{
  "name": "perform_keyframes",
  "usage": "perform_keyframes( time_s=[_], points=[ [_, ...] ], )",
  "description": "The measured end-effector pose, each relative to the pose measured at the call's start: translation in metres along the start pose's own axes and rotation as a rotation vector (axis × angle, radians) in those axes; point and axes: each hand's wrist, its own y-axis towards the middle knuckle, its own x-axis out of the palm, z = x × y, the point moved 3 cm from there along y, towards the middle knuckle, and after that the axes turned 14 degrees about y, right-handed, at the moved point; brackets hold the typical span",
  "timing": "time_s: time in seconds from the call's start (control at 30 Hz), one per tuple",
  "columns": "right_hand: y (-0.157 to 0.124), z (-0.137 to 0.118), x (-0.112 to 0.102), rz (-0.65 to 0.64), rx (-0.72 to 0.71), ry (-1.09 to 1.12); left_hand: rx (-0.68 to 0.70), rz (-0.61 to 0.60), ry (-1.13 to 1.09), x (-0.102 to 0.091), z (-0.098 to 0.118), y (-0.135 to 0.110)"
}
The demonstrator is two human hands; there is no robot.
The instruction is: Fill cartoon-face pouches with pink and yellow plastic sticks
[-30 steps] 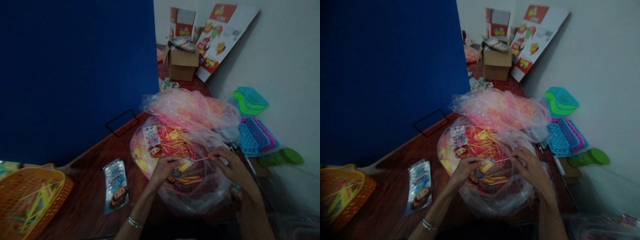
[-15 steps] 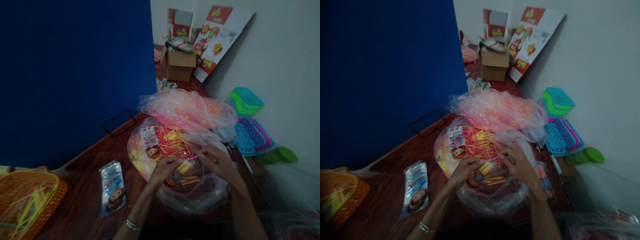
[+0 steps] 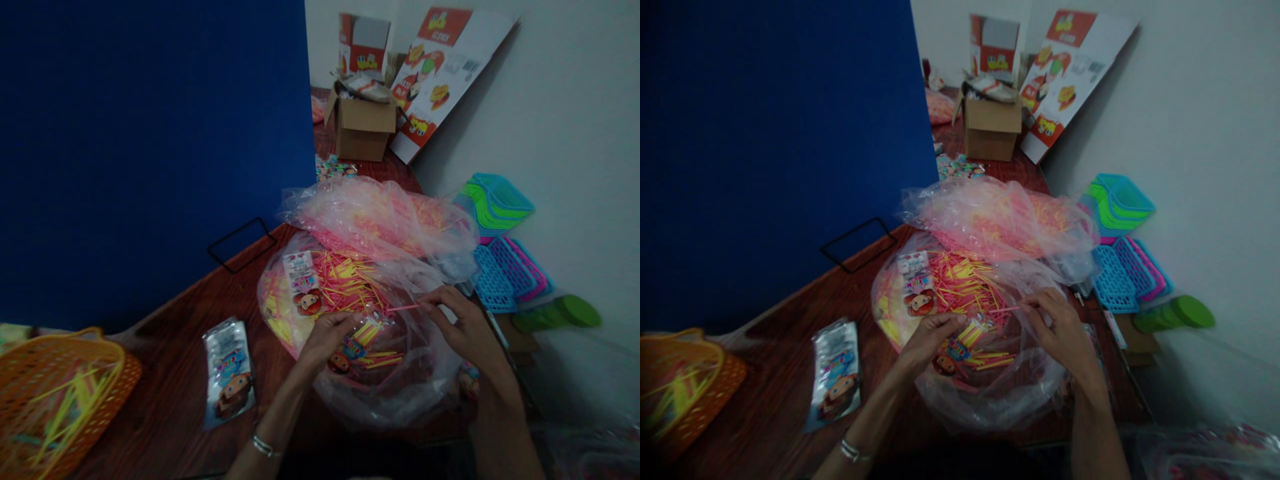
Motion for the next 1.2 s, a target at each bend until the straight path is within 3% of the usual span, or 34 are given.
perform_keyframes(
  time_s=[0.3,0.6,0.67,0.87,1.03,1.2],
  points=[
    [-0.001,-0.002,0.008,-0.054,0.019,0.024,0.007,-0.021,-0.002,0.002,0.001,0.001],
    [0.008,-0.012,0.044,-0.126,-0.057,0.086,0.034,-0.049,-0.016,0.011,0.005,-0.001],
    [0.007,-0.012,0.051,-0.123,-0.035,0.106,0.038,-0.042,-0.03,0.01,0.005,-0.001],
    [0.003,-0.009,0.059,0.05,0.086,0.208,0.087,-0.028,-0.063,0.009,0.004,-0.001],
    [0.001,-0.012,0.062,0.042,0.085,0.245,0.083,0.008,-0.201,0.011,0.002,-0.002],
    [-0.005,-0.01,0.067,0.002,0.203,0.35,0.063,0.017,-0.24,0.01,0.0,-0.004]
  ],
)
